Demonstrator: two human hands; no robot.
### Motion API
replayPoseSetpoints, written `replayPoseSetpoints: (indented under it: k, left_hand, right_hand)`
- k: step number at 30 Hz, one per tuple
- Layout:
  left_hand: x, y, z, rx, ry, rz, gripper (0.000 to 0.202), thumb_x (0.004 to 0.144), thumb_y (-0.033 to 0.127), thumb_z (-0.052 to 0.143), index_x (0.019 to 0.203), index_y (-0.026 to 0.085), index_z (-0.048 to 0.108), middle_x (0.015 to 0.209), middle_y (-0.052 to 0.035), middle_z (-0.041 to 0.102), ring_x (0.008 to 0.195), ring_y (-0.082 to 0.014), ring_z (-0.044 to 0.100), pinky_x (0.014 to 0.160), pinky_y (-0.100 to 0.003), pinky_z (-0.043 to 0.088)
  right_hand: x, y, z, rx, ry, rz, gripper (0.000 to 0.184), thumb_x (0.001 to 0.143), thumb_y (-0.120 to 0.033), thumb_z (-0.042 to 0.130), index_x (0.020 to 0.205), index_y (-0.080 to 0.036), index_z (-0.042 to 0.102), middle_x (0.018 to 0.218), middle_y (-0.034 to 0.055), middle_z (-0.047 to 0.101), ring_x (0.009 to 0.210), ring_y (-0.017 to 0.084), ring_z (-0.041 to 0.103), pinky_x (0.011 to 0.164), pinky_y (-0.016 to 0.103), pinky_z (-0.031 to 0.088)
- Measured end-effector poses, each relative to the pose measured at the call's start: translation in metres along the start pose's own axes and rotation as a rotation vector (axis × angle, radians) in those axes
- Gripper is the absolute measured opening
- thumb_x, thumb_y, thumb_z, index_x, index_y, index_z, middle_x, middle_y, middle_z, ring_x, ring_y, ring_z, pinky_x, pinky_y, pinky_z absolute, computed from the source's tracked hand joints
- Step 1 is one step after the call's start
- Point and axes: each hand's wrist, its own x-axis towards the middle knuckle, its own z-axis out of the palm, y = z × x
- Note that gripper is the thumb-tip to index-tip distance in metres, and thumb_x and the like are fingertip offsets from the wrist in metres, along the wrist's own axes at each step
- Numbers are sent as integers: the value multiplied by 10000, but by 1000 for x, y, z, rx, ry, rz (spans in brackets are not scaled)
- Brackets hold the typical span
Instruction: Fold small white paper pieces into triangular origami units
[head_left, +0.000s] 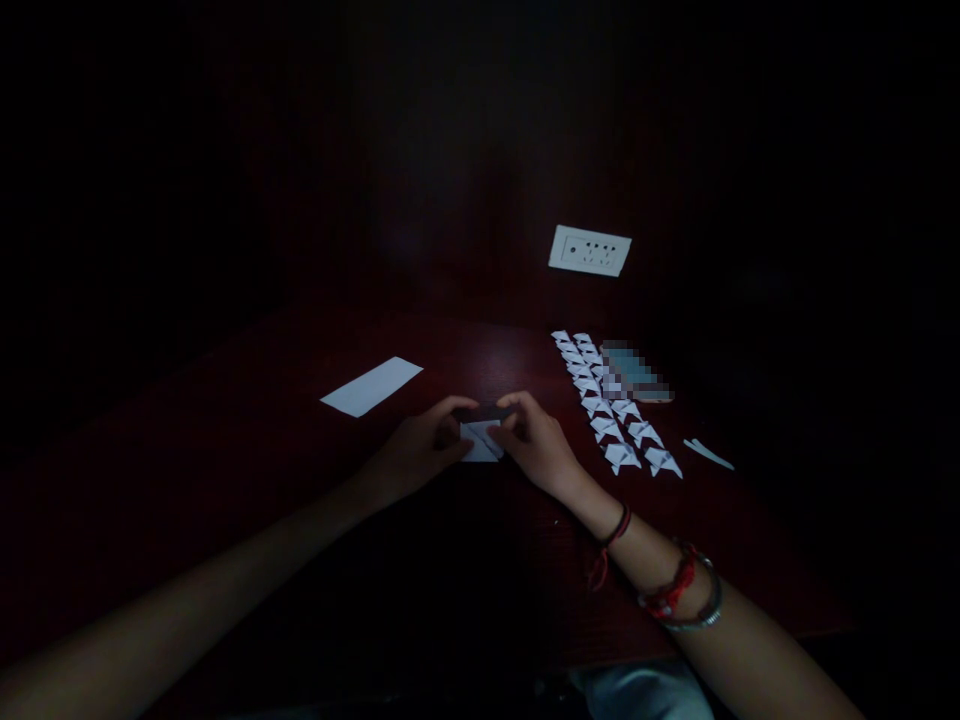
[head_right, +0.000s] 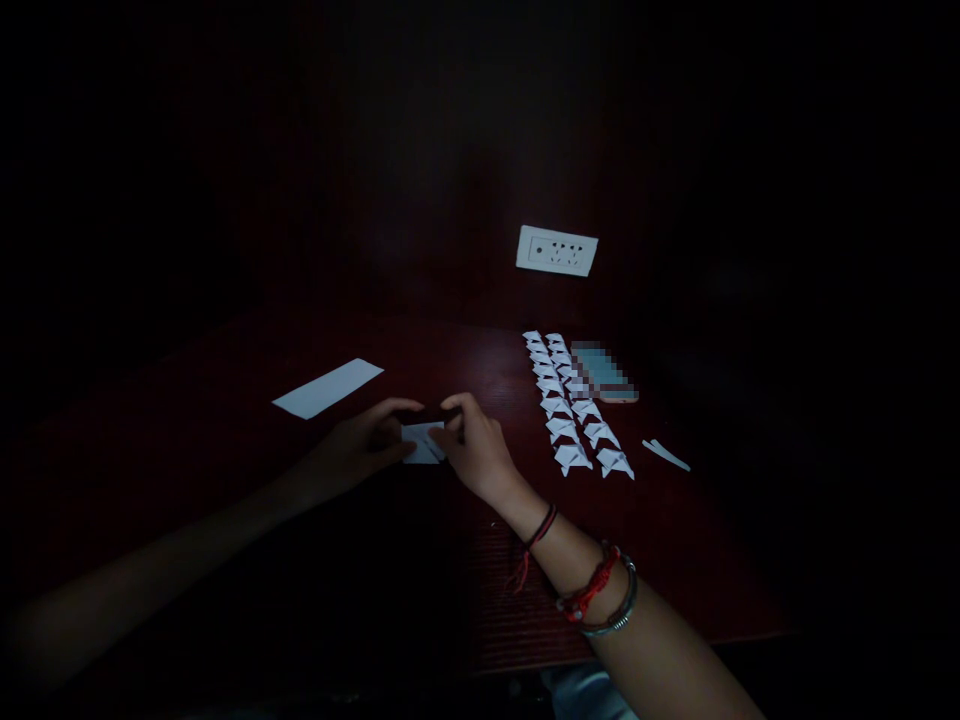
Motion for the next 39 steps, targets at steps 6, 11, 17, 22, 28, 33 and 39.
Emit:
replayPoseSetpoints:
  k: [6, 11, 17, 22, 28, 33, 39]
  left_hand:
    - [1, 3, 2, -47, -17, -43, 253, 788, 368, 467, 999, 230, 488, 850, 6, 572, 753, -152, 551, 643, -259, 413]
    - [3, 4, 0, -70, -47, -25, 161, 791, 317, 456, 867, 199, 535, 824, 10, 585, 751, -141, 557, 661, -252, 410]
    - [-2, 13, -3, -11, 37, 19, 159, 809, 309, 423, 828, 197, 535, 763, 22, 573, 679, -121, 540, 613, -243, 403]
    - [-1, 7, -2, -155, -50, 24, 250, 791, 331, 457, 1011, 215, 483, 857, 0, 574, 758, -143, 552, 642, -260, 423]
    - [3, -3, -2, -91, -27, -4, 305, 754, 273, 511, 1051, 231, 456, 702, 37, 516, 621, -108, 511, 541, -212, 393]
    - [1, -4, -2, 62, -29, -33, 300, 758, 252, 495, 1049, 221, 431, 757, 22, 529, 664, -126, 529, 577, -236, 411]
    - [-2, -5, 7, 385, 84, 188, 315, 735, 199, 514, 1042, 180, 445, 1058, -53, 459, 957, -190, 461, 806, -316, 380]
  right_hand:
    - [-3, -4, -4, -55, -25, -93, 210, 744, -189, 456, 944, -212, 397, 624, -62, 504, 522, 76, 475, 507, 192, 351]
    - [-3, -3, -3, -77, -68, -140, 274, 725, -182, 489, 986, -205, 411, 654, -52, 507, 559, 74, 485, 536, 198, 369]
    - [-2, -4, 0, -23, -56, -120, 385, 673, -166, 550, 1033, -221, 424, 598, -70, 451, 542, 76, 446, 528, 205, 370]
    - [-3, -3, -4, 66, -20, -47, 278, 673, -144, 544, 926, -207, 446, 583, -72, 460, 520, 67, 440, 497, 192, 353]
    - [-1, 3, -2, 9, -34, -36, 174, 685, -158, 540, 853, -186, 505, 576, -66, 445, 511, 62, 422, 494, 189, 344]
    - [-2, 3, -1, -39, -59, -90, 244, 680, -97, 539, 907, -184, 522, 789, -13, 532, 597, 62, 485, 554, 189, 396]
    - [-4, 6, -2, -250, -81, -165, 96, 703, -121, 560, 740, -171, 633, 789, 18, 530, 677, 89, 502, 635, 214, 412]
